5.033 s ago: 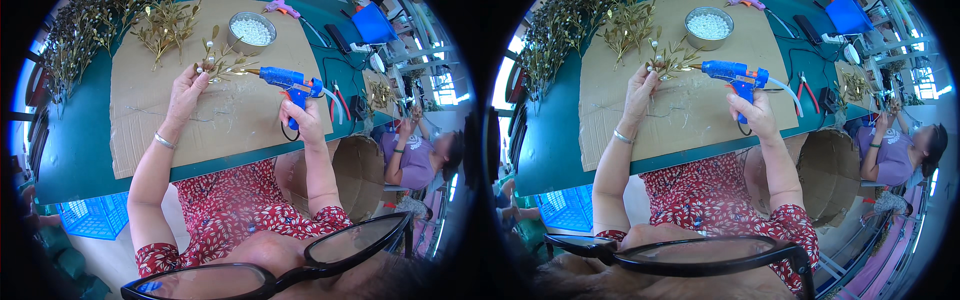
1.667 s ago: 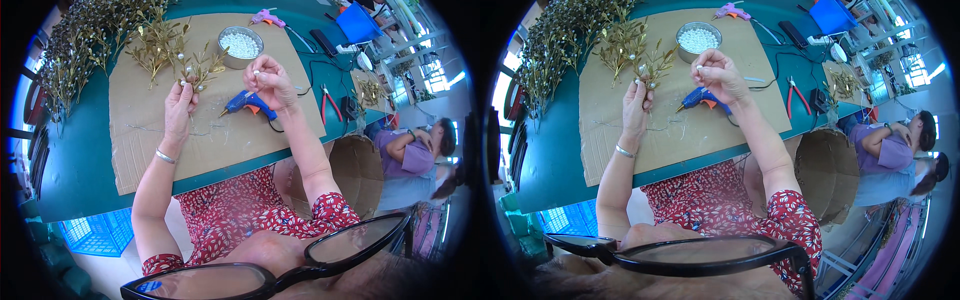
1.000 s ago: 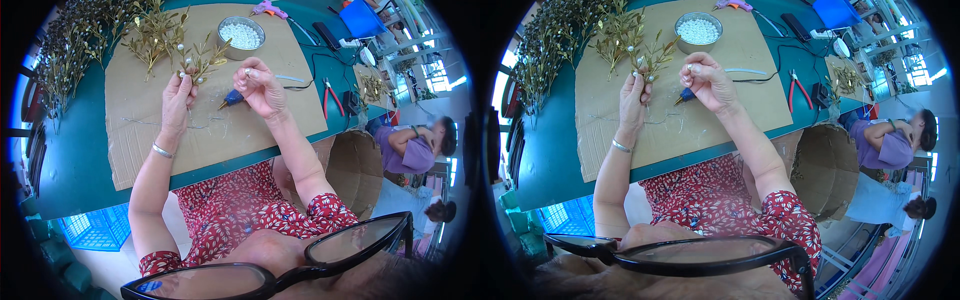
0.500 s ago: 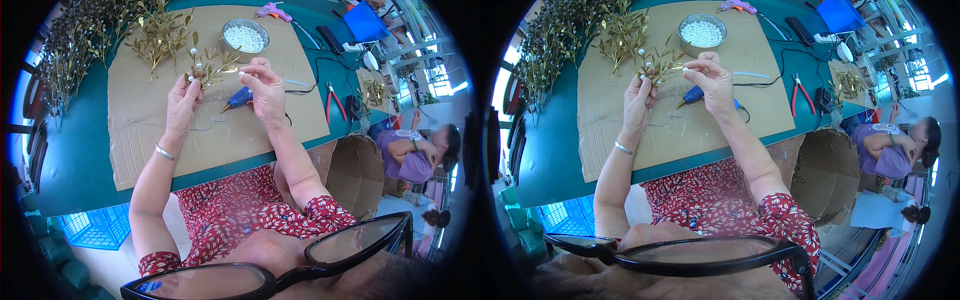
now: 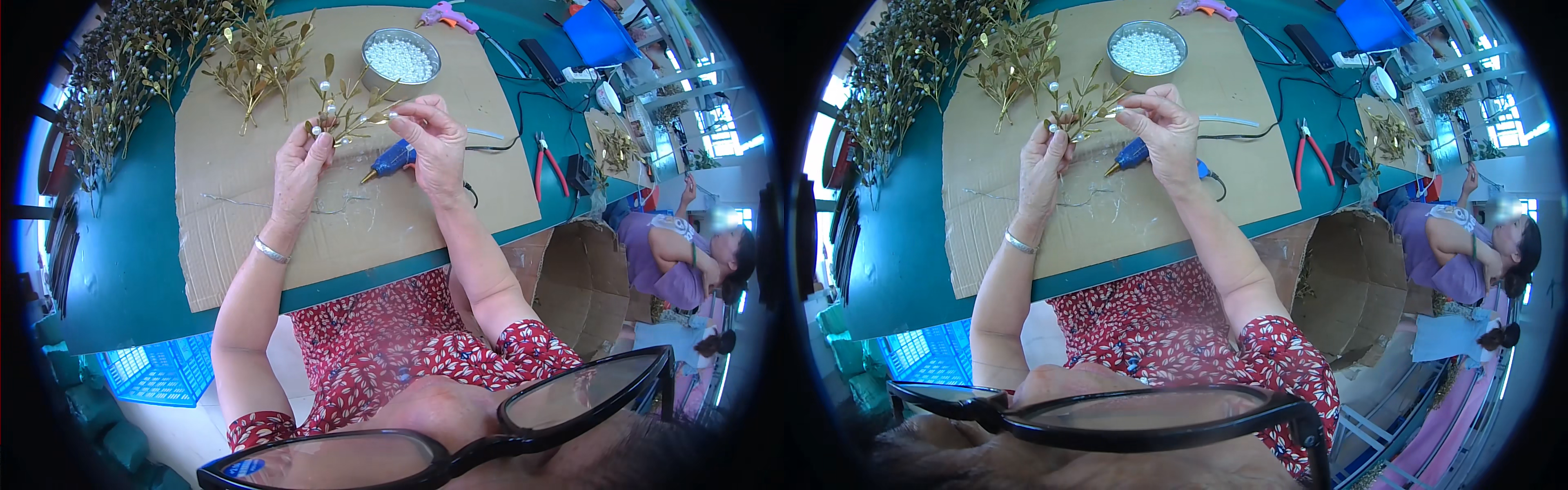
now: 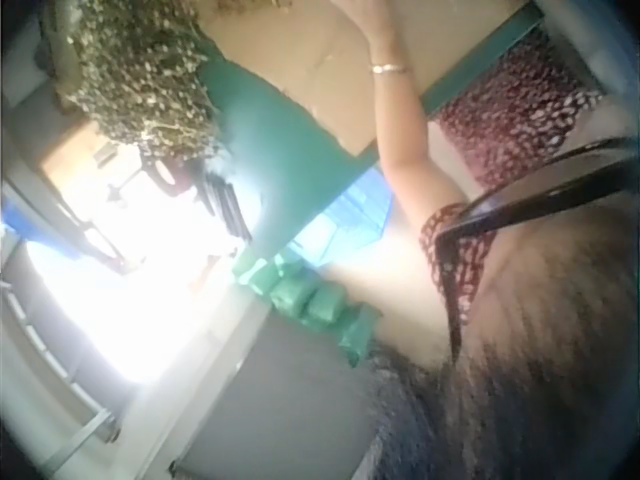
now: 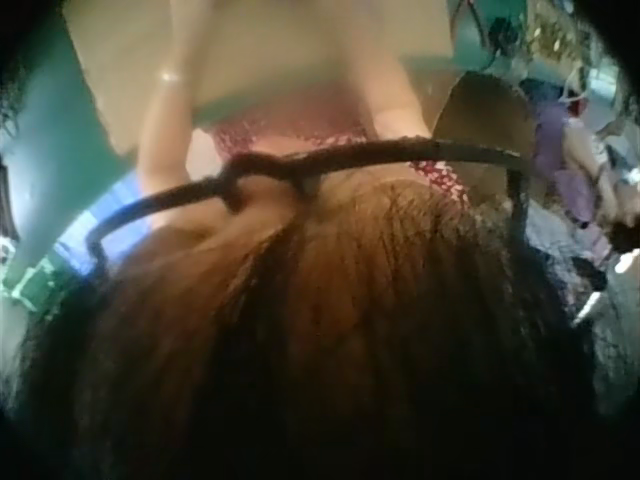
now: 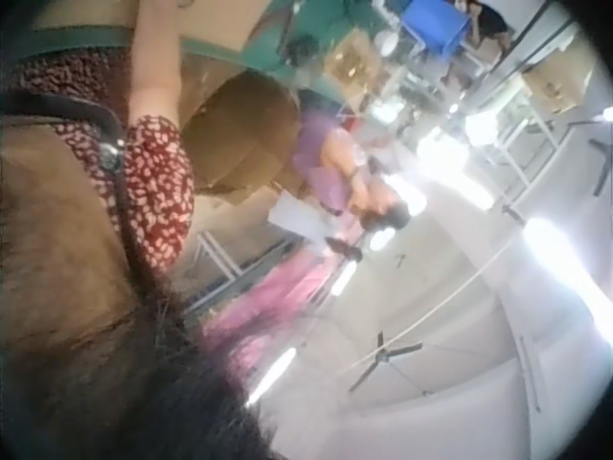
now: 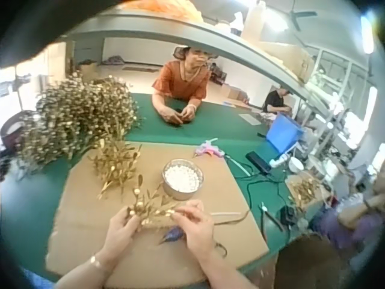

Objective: The person decorates artificial branches by applying hot glue onto the stems with a glue gun and attaching pearl beads from a container by hand.

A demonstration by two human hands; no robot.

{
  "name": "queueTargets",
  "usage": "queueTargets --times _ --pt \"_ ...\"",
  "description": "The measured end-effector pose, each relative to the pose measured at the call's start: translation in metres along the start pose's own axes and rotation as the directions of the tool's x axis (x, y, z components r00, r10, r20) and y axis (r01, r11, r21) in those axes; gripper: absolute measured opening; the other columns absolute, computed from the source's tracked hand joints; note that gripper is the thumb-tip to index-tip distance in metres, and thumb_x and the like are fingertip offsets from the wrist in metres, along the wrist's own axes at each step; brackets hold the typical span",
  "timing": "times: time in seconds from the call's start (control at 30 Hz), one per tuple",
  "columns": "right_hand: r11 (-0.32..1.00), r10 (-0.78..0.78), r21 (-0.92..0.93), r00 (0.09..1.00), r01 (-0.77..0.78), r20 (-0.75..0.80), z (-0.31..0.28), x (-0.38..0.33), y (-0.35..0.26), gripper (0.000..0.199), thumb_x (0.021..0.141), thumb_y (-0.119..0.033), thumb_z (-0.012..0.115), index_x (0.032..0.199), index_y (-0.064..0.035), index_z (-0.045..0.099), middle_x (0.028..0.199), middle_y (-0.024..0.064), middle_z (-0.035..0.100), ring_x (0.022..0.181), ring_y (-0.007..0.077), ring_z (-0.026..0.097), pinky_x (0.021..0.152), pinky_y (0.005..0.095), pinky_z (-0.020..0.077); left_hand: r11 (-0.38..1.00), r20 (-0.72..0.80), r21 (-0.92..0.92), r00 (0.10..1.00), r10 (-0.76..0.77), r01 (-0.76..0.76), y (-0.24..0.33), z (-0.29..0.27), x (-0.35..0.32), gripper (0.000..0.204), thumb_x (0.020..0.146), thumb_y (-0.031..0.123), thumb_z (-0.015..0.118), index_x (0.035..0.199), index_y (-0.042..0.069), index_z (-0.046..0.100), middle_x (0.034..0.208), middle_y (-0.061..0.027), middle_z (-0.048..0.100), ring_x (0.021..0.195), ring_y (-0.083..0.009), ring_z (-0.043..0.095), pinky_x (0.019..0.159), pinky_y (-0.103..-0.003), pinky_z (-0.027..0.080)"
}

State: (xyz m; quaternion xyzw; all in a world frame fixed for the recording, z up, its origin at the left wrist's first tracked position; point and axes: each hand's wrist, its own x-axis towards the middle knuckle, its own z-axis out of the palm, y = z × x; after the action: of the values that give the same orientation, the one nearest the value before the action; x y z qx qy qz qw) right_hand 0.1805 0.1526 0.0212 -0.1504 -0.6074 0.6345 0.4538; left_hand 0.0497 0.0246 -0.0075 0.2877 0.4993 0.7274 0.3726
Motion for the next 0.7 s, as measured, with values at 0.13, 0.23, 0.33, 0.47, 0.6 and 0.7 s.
queueTargets --times 0.13,0.23,0.33,0.47,0.6,0.7 --pt "1.000 0.019 0.019 1.000 -0.019 0.001 0.0014 -0.0009 -0.0002 0.017 0.072 0.001 0.074 0.088 -0.0020 0.070 0.084 -0.0029 0.044 0.072 0.0053 0.043 0.061 0.0173 0.0362 1.000 0.006 0.020 1.000 0.013 -0.013 -0.0018 -0.0018 0.0005 0.031 0.094 0.021 0.054 0.118 0.001 0.053 0.072 0.0069 0.044 0.064 -0.0012 0.038 0.056 -0.016 0.029" --pt "0.999 0.027 0.039 1.000 -0.027 0.005 0.0017 -0.0014 -0.0003 0.017 0.072 0.001 0.074 0.088 -0.0017 0.070 0.084 -0.0023 0.046 0.072 0.0054 0.044 0.061 0.0173 0.0367 0.999 0.001 0.034 1.000 0.031 -0.031 -0.0015 -0.0012 0.0005 0.031 0.094 0.021 0.055 0.118 0.001 0.053 0.073 0.0068 0.045 0.065 -0.0016 0.039 0.057 -0.017 0.031" --pt "0.998 0.035 0.054 0.999 -0.036 0.009 0.0009 -0.0018 -0.0006 0.016 0.072 0.002 0.074 0.088 -0.0018 0.070 0.084 -0.0015 0.048 0.073 0.0056 0.045 0.061 0.0176 0.0374 0.997 -0.011 0.065 0.999 0.049 -0.048 -0.0030 -0.0019 0.0008 0.032 0.093 0.020 0.056 0.117 0.000 0.053 0.074 0.0066 0.046 0.066 -0.0019 0.040 0.059 -0.017 0.033" --pt "1.000 0.025 0.014 1.000 -0.025 0.001 0.0006 -0.0019 -0.0019 0.015 0.071 0.003 0.074 0.086 -0.0005 0.069 0.084 -0.0006 0.049 0.074 0.0065 0.047 0.062 0.0184 0.0395 0.996 -0.021 0.059 0.997 0.074 -0.072 -0.0042 -0.0014 0.0008 0.033 0.093 0.020 0.057 0.117 -0.002 0.053 0.076 0.0064 0.046 0.067 -0.0021 0.040 0.060 -0.017 0.034" --pt "0.999 0.034 0.000 0.999 -0.034 0.000 0.0001 -0.0014 -0.0021 0.015 0.070 0.003 0.074 0.084 0.0009 0.069 0.083 0.0001 0.050 0.075 0.0075 0.049 0.063 0.0193 0.0413 0.996 -0.025 0.067 0.998 0.062 -0.060 -0.0043 -0.0019 0.0012 0.034 0.093 0.020 0.057 0.118 -0.003 0.053 0.077 0.0064 0.046 0.067 -0.0022 0.040 0.060 -0.017 0.035" --pt "0.999 0.030 -0.023 1.000 -0.030 0.007 -0.0007 -0.0006 -0.0018 0.015 0.070 0.003 0.074 0.084 0.0009 0.069 0.083 0.0004 0.050 0.075 0.0075 0.049 0.062 0.0193 0.0423 0.995 -0.023 0.079 0.998 0.063 -0.061 -0.0039 -0.0019 0.0011 0.034 0.093 0.020 0.057 0.118 -0.003 0.053 0.076 0.0064 0.046 0.067 -0.0021 0.040 0.060 -0.017 0.035"
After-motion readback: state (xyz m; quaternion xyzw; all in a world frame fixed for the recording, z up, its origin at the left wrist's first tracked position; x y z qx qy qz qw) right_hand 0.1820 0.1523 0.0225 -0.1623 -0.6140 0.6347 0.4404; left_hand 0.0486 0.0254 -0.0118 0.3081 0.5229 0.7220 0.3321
